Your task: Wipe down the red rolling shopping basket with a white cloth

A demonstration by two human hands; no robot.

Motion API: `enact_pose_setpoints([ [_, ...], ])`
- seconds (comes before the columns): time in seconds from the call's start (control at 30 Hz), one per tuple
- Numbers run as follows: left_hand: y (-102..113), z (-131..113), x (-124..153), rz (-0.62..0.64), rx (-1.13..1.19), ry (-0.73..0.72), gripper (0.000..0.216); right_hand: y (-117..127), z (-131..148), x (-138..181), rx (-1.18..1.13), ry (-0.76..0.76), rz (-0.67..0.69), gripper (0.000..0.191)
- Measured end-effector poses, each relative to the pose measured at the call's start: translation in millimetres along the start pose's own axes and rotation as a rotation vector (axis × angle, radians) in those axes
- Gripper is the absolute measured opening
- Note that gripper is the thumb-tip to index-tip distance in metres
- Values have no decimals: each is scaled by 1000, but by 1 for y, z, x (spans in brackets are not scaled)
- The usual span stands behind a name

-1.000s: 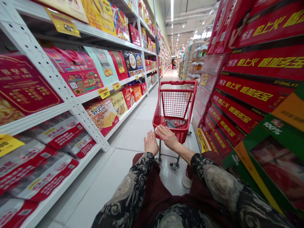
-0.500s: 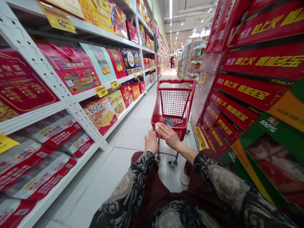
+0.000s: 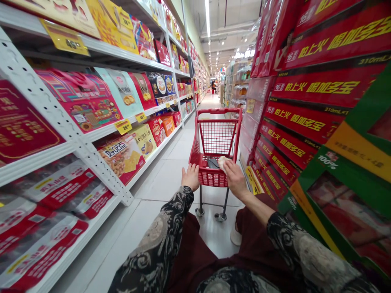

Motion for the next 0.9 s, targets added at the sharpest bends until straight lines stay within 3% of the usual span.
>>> enact_pose_setpoints([
  [0.1, 4, -3, 3, -23, -22, -1, 58, -5, -19, 5, 5, -79, 31, 54],
  [0.23, 6, -8, 13, -37, -44, 14, 59, -19, -24, 18, -19, -84, 48, 60],
  [0.37, 9, -17, 22, -36, -47, 20, 63, -16, -31, 22, -54, -67, 12, 59],
  [0.57, 15, -45, 31, -94, -24, -38, 66, -10, -64, 18, -62, -95, 9, 55],
  [0.77, 3, -74, 34, -71, 34, -175, 73, -4, -103, 6, -14, -127, 18, 53],
  [0.9, 0, -76, 29, -69, 78, -152, 71, -4, -91, -2, -31, -112, 37, 51],
])
Point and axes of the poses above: each hand's wrist, its own x-axis away from the middle knuckle, its own y-axis out of the back of the hand, z = x × y, the point moved 9 cm from there along -x, towards the middle knuckle, and after that the axes turned 5 degrees about -z, right-handed, at the moved point
